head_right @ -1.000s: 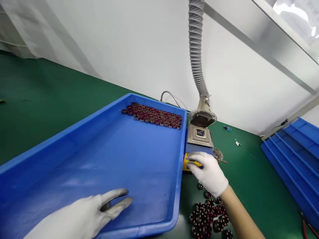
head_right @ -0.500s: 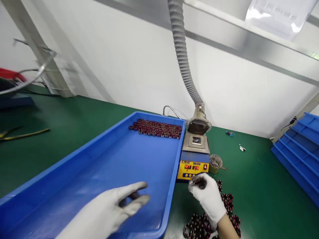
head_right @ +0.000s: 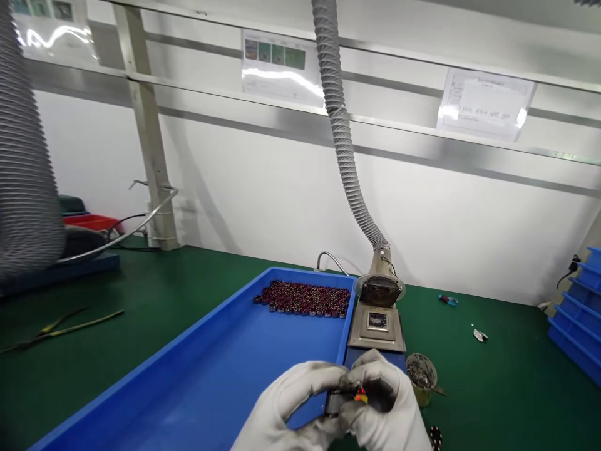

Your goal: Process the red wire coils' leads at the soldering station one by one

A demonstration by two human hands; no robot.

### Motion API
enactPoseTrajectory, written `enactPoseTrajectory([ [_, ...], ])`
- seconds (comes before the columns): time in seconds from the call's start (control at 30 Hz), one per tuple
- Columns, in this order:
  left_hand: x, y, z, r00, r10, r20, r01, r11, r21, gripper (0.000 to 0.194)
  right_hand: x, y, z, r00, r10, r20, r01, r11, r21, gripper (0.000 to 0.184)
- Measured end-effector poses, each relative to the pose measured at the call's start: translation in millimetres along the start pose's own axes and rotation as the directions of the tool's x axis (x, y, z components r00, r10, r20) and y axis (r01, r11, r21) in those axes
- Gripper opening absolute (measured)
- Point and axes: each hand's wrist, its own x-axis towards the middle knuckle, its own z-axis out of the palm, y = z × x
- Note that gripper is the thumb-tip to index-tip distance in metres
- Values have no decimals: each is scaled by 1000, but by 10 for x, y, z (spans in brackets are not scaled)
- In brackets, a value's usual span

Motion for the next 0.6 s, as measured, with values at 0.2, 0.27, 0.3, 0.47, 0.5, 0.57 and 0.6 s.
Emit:
enactPoseTrajectory([
  [0.2, 65, 59, -78, 994, 106, 32, -108, 991, 80, 30, 67, 136, -54, 990, 132, -47, -115, 959, 260, 22],
  [0.27, 56, 60, -100, 992, 127, 3, -127, 983, 129, 25, 59, 132, -34, 983, 171, -71, -140, 936, 323, 23],
  [0.3, 44, 54, -109, 989, 144, -22, -139, 976, 167, 24, 52, 129, -7, 982, 181, -53, -156, 936, 316, 25],
  [0.47, 6, 15, -138, 978, 193, -79, -152, 920, 362, 21, 8, 131, 245, 958, 286, 7, -274, 910, 312, 30],
  [0.5, 17, 12, -144, 978, 190, -83, -147, 918, 369, 21, 1, 138, 284, 954, 300, -7, -280, 896, 344, 27],
  [0.57, 55, 8, -159, 982, 175, -78, -145, 946, 289, 21, -7, 163, 322, 948, 317, -1, -289, 865, 410, 25],
  [0.6, 77, 3, -165, 982, 171, -81, -152, 967, 207, 20, -9, 182, 321, 946, 324, 12, -297, 850, 436, 25],
])
